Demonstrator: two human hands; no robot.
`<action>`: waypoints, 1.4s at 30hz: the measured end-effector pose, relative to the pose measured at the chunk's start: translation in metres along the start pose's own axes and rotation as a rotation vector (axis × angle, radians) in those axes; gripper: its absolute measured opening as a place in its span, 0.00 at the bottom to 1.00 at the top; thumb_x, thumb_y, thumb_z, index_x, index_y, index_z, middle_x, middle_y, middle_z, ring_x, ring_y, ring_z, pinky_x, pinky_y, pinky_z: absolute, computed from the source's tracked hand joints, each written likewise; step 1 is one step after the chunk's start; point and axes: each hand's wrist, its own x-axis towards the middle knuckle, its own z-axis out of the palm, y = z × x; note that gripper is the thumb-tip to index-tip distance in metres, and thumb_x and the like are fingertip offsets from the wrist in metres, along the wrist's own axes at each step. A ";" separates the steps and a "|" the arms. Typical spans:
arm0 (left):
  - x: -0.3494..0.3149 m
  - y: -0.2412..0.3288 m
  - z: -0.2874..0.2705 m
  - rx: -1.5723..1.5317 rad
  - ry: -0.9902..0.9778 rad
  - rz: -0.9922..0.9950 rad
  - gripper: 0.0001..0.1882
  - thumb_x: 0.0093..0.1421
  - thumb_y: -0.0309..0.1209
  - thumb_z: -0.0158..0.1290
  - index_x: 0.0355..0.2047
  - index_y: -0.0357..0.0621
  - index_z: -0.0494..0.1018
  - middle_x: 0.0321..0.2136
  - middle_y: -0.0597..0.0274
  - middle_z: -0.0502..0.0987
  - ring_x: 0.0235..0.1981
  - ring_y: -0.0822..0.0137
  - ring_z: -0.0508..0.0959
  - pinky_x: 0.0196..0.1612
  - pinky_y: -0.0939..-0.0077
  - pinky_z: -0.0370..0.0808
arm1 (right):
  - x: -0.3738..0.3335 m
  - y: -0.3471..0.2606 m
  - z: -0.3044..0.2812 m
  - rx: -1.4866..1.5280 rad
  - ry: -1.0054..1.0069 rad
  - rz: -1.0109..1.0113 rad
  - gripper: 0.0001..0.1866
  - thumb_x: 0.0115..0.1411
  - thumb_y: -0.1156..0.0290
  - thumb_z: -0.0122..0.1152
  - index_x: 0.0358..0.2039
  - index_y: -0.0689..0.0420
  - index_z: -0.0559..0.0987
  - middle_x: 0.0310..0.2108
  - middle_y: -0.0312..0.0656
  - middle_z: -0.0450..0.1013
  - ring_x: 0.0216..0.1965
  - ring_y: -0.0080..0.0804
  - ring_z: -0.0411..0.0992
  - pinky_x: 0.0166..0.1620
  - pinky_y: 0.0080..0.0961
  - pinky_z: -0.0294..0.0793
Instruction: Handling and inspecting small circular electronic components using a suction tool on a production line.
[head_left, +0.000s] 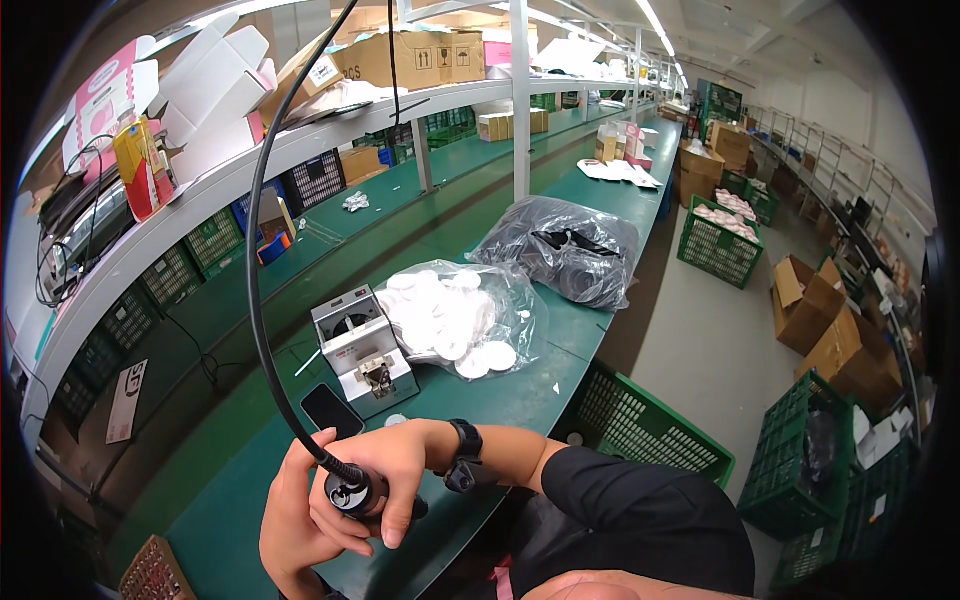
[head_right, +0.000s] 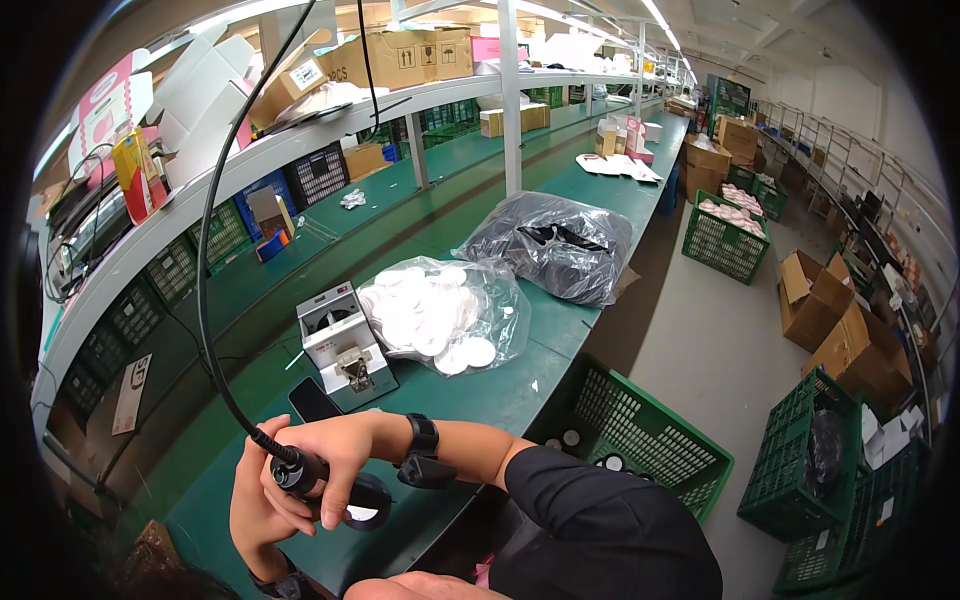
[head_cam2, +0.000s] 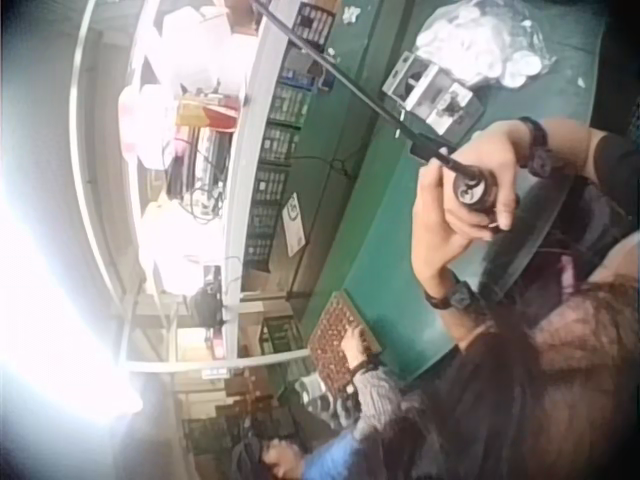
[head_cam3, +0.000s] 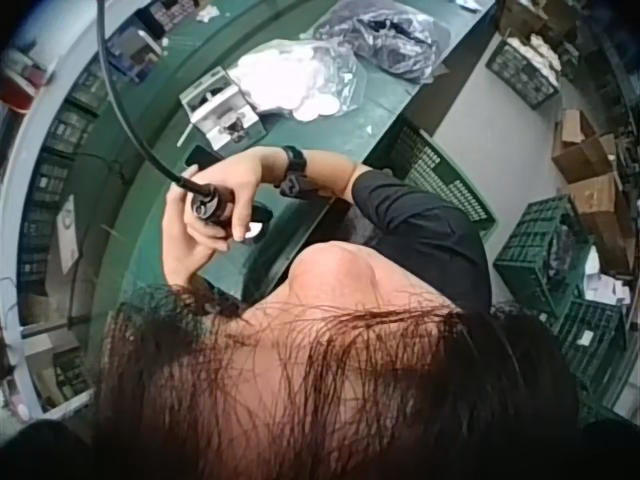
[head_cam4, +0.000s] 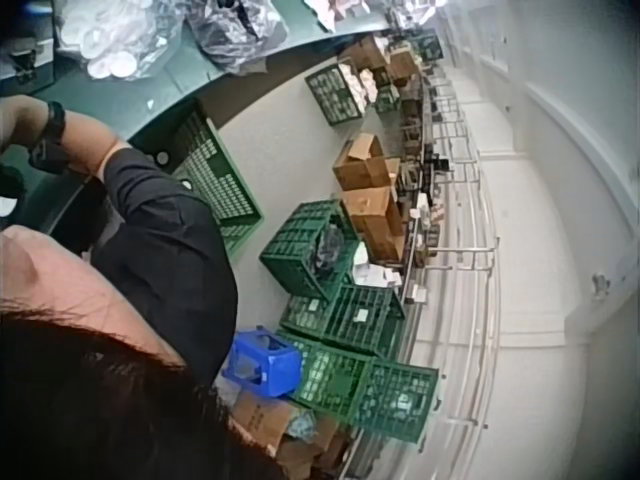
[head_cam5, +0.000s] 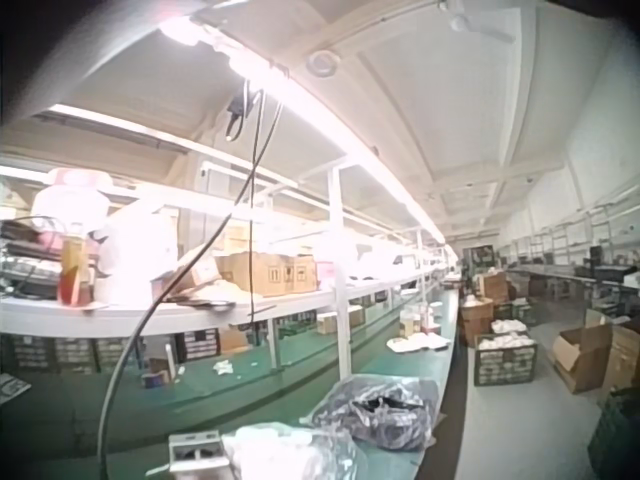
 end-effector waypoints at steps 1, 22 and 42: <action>0.001 0.001 0.000 0.010 -0.001 0.010 0.52 0.35 0.38 0.79 0.61 0.38 0.68 0.50 0.51 0.79 0.47 0.50 0.83 0.49 0.61 0.79 | 0.000 0.002 -0.001 -0.006 -0.005 -0.007 0.15 0.50 0.71 0.80 0.29 0.60 0.78 0.32 0.44 0.81 0.31 0.30 0.76 0.36 0.25 0.74; 0.008 0.003 0.003 0.179 0.004 0.146 0.56 0.32 0.39 0.80 0.63 0.39 0.67 0.46 0.51 0.78 0.44 0.52 0.82 0.48 0.63 0.78 | -0.003 0.009 -0.001 -0.050 0.001 0.004 0.15 0.49 0.74 0.80 0.31 0.61 0.78 0.31 0.43 0.82 0.30 0.30 0.79 0.34 0.24 0.77; 0.008 -0.005 0.005 0.121 -0.026 0.104 0.54 0.31 0.39 0.79 0.61 0.40 0.68 0.45 0.51 0.78 0.43 0.51 0.82 0.46 0.62 0.79 | -0.002 0.006 -0.002 -0.071 -0.019 0.033 0.15 0.48 0.77 0.79 0.31 0.62 0.78 0.30 0.45 0.82 0.30 0.31 0.81 0.34 0.24 0.79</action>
